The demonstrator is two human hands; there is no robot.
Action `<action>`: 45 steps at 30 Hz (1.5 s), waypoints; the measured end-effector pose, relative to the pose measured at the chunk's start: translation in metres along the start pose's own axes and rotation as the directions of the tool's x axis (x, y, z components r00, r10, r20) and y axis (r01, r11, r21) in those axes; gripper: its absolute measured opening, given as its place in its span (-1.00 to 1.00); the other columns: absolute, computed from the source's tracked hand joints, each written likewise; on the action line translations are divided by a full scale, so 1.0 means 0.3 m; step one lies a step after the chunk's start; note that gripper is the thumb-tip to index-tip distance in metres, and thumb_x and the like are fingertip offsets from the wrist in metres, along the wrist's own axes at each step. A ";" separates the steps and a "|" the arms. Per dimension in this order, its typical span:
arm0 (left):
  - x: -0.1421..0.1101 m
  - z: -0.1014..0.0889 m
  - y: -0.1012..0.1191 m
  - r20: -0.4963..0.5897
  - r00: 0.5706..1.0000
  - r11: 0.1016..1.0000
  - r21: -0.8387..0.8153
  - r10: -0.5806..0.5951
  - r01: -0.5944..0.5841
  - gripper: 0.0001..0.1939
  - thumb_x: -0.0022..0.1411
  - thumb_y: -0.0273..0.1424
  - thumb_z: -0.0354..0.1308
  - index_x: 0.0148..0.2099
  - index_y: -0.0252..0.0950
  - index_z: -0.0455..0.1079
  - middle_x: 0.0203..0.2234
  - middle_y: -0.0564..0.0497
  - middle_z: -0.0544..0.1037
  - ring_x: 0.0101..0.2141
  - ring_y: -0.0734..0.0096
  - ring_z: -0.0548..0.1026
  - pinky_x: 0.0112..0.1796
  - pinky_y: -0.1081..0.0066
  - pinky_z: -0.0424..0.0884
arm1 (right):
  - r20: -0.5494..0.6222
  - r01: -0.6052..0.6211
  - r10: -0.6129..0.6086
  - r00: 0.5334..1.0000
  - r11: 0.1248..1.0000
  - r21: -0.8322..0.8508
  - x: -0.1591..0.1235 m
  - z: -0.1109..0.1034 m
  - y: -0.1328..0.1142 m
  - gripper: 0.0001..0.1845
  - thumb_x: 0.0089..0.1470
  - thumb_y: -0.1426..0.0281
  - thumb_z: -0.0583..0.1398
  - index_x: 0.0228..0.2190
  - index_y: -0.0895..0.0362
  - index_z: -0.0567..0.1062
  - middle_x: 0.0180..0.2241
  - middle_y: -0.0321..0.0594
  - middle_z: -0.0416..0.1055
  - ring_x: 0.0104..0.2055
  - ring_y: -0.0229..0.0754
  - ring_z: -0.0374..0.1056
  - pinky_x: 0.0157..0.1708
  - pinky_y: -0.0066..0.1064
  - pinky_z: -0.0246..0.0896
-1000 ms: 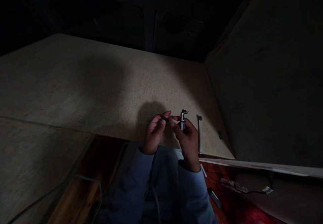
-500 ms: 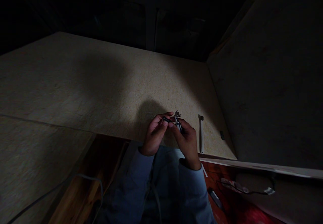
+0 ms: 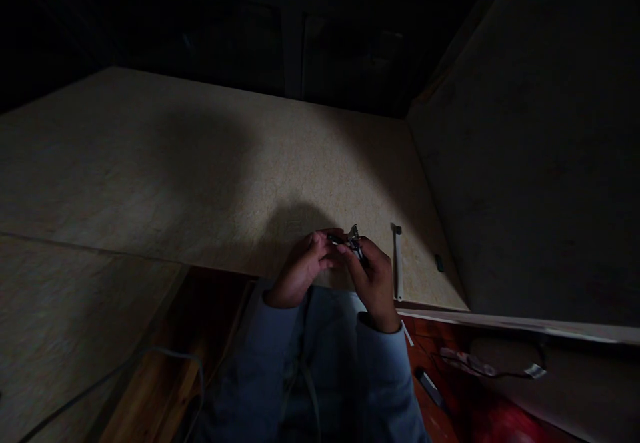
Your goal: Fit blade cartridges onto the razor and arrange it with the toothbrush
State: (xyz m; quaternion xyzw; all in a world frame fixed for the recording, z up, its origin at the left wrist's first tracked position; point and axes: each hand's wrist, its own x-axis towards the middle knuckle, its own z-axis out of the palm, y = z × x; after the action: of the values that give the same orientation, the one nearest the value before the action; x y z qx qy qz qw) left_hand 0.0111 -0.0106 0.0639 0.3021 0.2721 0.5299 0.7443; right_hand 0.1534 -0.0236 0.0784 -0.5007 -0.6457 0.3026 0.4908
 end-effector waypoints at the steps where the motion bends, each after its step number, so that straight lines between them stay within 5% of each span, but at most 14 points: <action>1: 0.000 -0.007 0.001 0.026 0.998 0.999 -0.003 -0.053 0.053 -0.41 0.15 0.11 0.25 -0.09 -0.34 0.55 -0.12 -0.21 0.61 -0.14 0.15 0.56 -0.27 0.34 0.48 | 0.010 0.010 -0.010 1.000 1.000 -0.007 -0.001 -0.005 0.000 -0.81 0.24 0.29 0.22 -0.16 0.01 0.62 -0.28 -0.21 0.58 -0.26 -0.13 0.46 -0.25 -0.33 0.34; 4: -0.001 -0.025 -0.006 0.052 0.987 0.988 -0.005 -0.151 0.151 -0.40 0.12 0.12 0.26 -0.18 -0.37 0.56 -0.25 -0.20 0.62 -0.26 0.23 0.55 -0.35 0.38 0.46 | 0.041 0.041 -0.040 0.998 0.999 -0.012 -0.005 -0.018 0.001 -0.83 0.24 0.30 0.22 -0.19 0.00 0.63 -0.31 -0.21 0.56 -0.29 -0.13 0.45 -0.27 -0.33 0.34; 11: -0.003 -0.054 -0.023 0.063 0.988 0.990 0.012 -0.144 0.144 -0.54 0.18 0.00 0.30 -0.23 -0.36 0.57 -0.41 -0.10 0.59 -0.39 0.35 0.51 -0.39 0.40 0.38 | 0.091 0.053 -0.051 0.995 0.998 -0.020 -0.010 -0.044 0.014 -0.82 0.22 0.29 0.24 -0.18 -0.02 0.64 -0.32 -0.21 0.56 -0.32 -0.13 0.44 -0.28 -0.30 0.36; 21: -0.001 -0.054 -0.016 0.048 0.996 0.997 -0.013 -0.079 0.080 -0.54 0.10 -0.05 0.39 -0.13 -0.33 0.62 -0.29 -0.15 0.62 -0.35 0.36 0.49 -0.36 0.41 0.37 | -0.024 -0.067 0.070 0.997 0.991 0.113 -0.038 -0.044 0.001 -0.76 0.22 0.24 0.24 -0.11 -0.01 0.61 -0.28 -0.22 0.55 -0.25 -0.13 0.45 -0.24 -0.31 0.33; 26: -0.006 -0.036 0.001 0.000 1.000 1.000 -0.019 0.000 0.000 -0.51 0.08 -0.06 0.41 -0.08 -0.35 0.62 -0.22 -0.16 0.60 -0.34 0.38 0.48 -0.35 0.41 0.36 | -0.083 -0.186 0.213 0.973 0.950 0.252 -0.056 -0.034 -0.041 -0.64 0.33 0.15 0.08 0.01 0.04 0.49 -0.55 -0.37 0.35 -0.55 -0.26 0.26 -0.51 -0.42 0.17; 29: -0.011 -0.016 0.006 -0.017 0.999 0.999 -0.003 0.033 -0.033 -0.51 0.13 -0.06 0.37 -0.05 -0.34 0.61 -0.20 -0.17 0.60 -0.31 0.36 0.48 -0.33 0.40 0.36 | -0.083 -0.193 0.229 0.970 0.932 0.307 -0.056 -0.028 -0.062 -0.69 0.35 0.14 0.06 -0.03 0.02 0.43 -0.53 -0.37 0.38 -0.52 -0.25 0.28 -0.48 -0.41 0.20; 36: -0.015 0.020 -0.002 -0.060 0.994 0.993 0.077 0.093 -0.088 -0.51 0.16 0.01 0.31 -0.09 -0.30 0.62 -0.18 -0.16 0.62 -0.29 0.34 0.50 -0.34 0.42 0.39 | -0.066 -0.125 0.133 0.989 0.986 0.107 -0.049 -0.045 -0.069 -0.73 0.34 0.20 0.09 -0.22 0.04 0.54 -0.38 -0.27 0.38 -0.36 -0.22 0.30 -0.31 -0.36 0.23; 41: -0.026 0.040 -0.001 -0.072 0.980 0.974 0.149 0.184 -0.172 -0.54 0.18 -0.01 0.30 -0.09 -0.27 0.61 -0.06 -0.18 0.62 -0.26 0.29 0.52 -0.32 0.40 0.42 | -0.122 -0.197 0.250 0.961 0.922 0.333 -0.060 -0.043 -0.086 -0.79 0.27 0.20 0.18 -0.11 0.00 0.48 -0.40 -0.33 0.37 -0.49 -0.30 0.24 -0.51 -0.46 0.17; 45: -0.041 0.053 0.006 -0.056 0.968 0.954 0.194 0.244 -0.229 -0.58 0.24 -0.06 0.27 -0.01 -0.24 0.59 -0.03 -0.17 0.60 -0.24 0.30 0.53 -0.29 0.41 0.43 | -0.105 -0.204 0.280 0.954 0.867 0.455 -0.070 -0.037 -0.098 -0.86 0.27 0.23 0.19 -0.21 0.01 0.45 -0.46 -0.37 0.40 -0.55 -0.34 0.25 -0.60 -0.52 0.11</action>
State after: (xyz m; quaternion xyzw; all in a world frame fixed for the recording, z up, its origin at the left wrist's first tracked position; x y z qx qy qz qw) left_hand 0.0178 -0.0244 0.0769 0.3794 0.3117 0.5989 0.6327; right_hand 0.1539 -0.0537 0.1010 -0.4776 -0.4491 0.4566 0.6014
